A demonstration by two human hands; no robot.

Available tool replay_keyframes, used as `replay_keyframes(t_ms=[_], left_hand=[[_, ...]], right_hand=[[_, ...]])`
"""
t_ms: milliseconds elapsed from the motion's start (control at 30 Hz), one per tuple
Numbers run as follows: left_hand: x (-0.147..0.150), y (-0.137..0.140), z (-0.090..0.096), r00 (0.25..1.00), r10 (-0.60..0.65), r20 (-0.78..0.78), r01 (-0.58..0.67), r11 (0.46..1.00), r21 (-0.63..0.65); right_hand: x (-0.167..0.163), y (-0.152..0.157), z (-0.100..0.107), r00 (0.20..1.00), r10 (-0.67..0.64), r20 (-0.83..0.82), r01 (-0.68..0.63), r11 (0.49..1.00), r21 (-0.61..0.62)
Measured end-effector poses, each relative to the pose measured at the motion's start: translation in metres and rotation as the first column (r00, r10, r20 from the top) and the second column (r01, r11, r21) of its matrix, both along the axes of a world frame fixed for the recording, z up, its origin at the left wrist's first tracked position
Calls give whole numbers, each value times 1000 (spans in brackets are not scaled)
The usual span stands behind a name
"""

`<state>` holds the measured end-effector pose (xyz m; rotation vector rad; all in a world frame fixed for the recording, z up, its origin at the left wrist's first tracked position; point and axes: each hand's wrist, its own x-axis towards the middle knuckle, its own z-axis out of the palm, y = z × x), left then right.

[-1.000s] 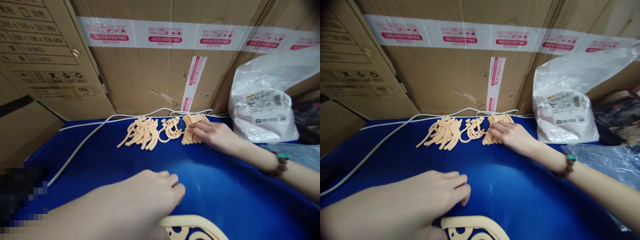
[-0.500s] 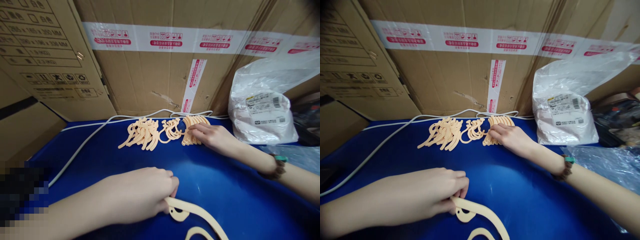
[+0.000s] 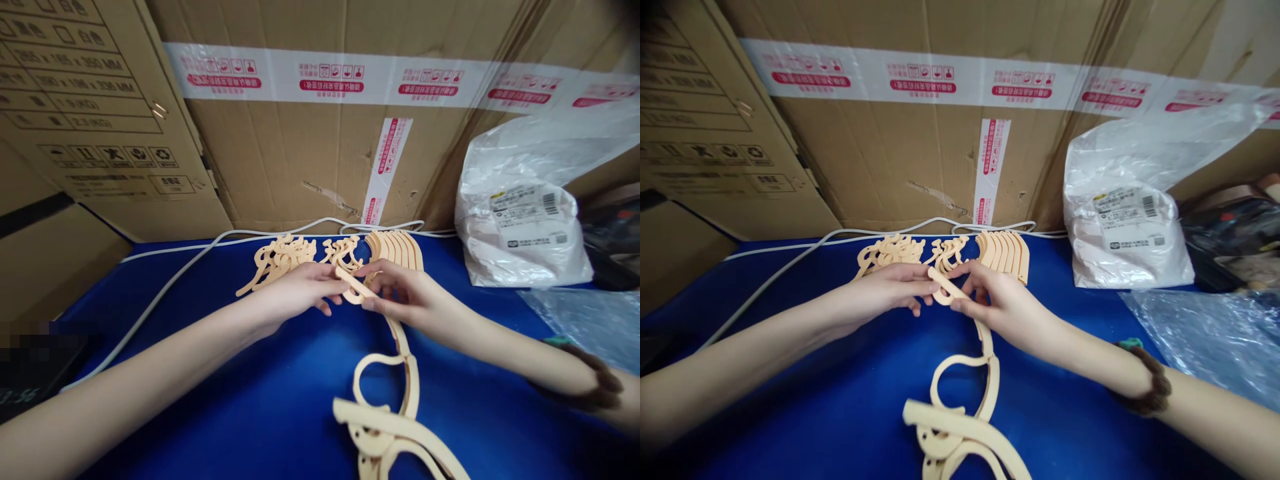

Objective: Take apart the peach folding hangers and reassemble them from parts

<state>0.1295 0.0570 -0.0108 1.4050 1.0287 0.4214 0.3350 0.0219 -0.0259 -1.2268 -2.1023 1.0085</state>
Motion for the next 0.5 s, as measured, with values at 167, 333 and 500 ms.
replay_keyframes(t_ms=[167, 333, 500], left_hand=[[1, 4, -1, 996, 91, -26, -84, 979, 184], [2, -1, -6, 985, 102, -140, -9, 837, 547], [3, -9, -4, 875, 262, -406, 151, 650, 745]], right_hand=[[5, 16, 8, 987, -47, 152, 16, 980, 197], [5, 24, 13, 831, -262, 491, -213, 664, 716], [3, 36, 18, 751, -283, 597, -430, 477, 766]])
